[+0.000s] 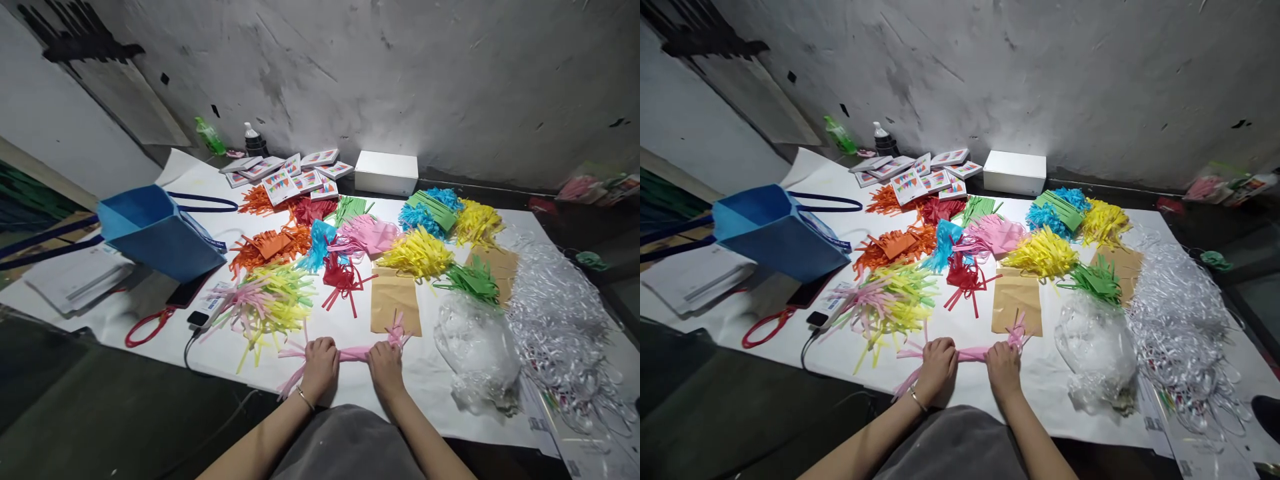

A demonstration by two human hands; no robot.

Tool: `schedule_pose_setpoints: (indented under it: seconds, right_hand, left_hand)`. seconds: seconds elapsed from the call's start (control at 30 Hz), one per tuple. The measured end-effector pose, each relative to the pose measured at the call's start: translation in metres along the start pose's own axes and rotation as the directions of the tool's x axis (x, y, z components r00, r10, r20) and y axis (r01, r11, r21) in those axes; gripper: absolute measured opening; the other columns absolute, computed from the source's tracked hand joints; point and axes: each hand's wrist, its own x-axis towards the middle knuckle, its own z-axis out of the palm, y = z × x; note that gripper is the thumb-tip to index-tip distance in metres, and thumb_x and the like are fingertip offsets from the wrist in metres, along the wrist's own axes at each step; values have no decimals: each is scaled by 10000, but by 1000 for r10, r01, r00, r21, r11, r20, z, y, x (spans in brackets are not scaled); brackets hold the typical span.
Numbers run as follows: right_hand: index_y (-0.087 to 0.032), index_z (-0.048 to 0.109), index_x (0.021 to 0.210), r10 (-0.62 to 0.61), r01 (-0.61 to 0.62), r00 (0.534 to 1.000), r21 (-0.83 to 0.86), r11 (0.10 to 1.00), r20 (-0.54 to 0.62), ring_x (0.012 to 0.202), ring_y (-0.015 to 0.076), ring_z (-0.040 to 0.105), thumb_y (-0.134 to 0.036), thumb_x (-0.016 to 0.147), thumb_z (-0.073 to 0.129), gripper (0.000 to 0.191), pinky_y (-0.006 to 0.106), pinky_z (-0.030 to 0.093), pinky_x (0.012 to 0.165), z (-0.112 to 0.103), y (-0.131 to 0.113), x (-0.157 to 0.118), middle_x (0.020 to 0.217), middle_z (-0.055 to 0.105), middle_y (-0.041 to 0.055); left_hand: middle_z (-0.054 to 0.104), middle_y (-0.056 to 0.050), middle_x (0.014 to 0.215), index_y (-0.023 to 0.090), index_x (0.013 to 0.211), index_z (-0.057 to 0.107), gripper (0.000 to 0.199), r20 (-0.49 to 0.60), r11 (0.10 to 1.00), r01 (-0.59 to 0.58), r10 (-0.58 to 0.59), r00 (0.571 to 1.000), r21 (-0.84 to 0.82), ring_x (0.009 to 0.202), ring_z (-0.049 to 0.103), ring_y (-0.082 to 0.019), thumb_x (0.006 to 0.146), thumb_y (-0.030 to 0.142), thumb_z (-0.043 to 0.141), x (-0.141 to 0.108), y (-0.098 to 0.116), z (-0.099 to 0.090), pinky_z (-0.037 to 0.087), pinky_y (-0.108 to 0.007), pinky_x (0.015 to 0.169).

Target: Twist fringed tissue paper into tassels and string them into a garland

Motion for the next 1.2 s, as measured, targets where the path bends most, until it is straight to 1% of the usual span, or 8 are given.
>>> schedule_pose_setpoints:
  seconds: [0.2,0.33,0.43,0.57,0.7,0.8,1.03,1.2]
  right_hand:
    - [-193,624,694,81,-80,997,-52,995,13,766,236,518,-224,905,532,233,397,318,778,6,-5,22,710,616,62]
    - [-201,625,703,66,-66,998,4,998,-1,812,235,535,-244,900,545,216,398,314,807,1,0,21,731,617,56]
    - [-232,646,830,-15,16,1000,78,997,-15,961,237,521,-280,888,568,108,418,288,911,-6,8,12,892,631,46]
    - [-247,648,856,-160,162,987,150,975,-26,986,204,512,-226,866,591,62,418,237,999,-6,13,-4,949,640,24]
    - [-241,642,883,-228,231,973,166,959,-40,1030,184,507,-183,882,562,99,380,235,1018,1,13,-16,1002,658,21]
    - [-225,633,871,-146,152,988,144,978,-52,1000,189,513,-204,913,527,116,387,254,992,3,11,-17,982,651,30]
    - [-213,613,793,114,-113,991,18,993,-74,881,232,506,-244,930,485,190,450,287,931,3,-3,-2,860,584,45]
    - [-202,618,748,148,-152,986,-37,988,-82,852,254,504,-251,919,494,216,479,298,922,2,-5,8,820,576,67]
  left_hand:
    - [584,-89,947,177,766,661,204,10,992,56,-58,998,113,936,473,-258,873,189,488,9,10,1,320,-445,856]
    - [596,-81,930,183,770,659,208,4,998,40,-41,999,55,915,484,-250,886,214,489,10,2,-2,338,-437,839]
    - [611,-59,972,204,832,655,176,-33,998,-43,41,999,-51,944,494,-229,903,233,497,4,-9,-3,337,-434,899]
    - [632,-35,1043,246,928,652,120,-91,970,-224,216,972,-93,1023,489,-223,895,220,539,-6,-16,6,267,-462,1006]
    - [662,-19,955,260,923,657,112,-53,948,-306,302,952,-86,984,501,-211,884,204,569,-10,-17,20,277,-434,972]
    - [660,-25,919,238,897,659,113,3,965,-246,247,969,-97,959,504,-207,898,216,548,-8,-16,19,300,-410,921]
    - [599,-68,953,191,810,654,239,43,1000,11,-11,999,-7,918,478,-226,924,232,448,4,-3,2,315,-408,838]
    - [590,-92,911,183,773,675,234,93,995,48,-56,994,83,908,479,-257,892,252,484,16,4,0,310,-421,793]
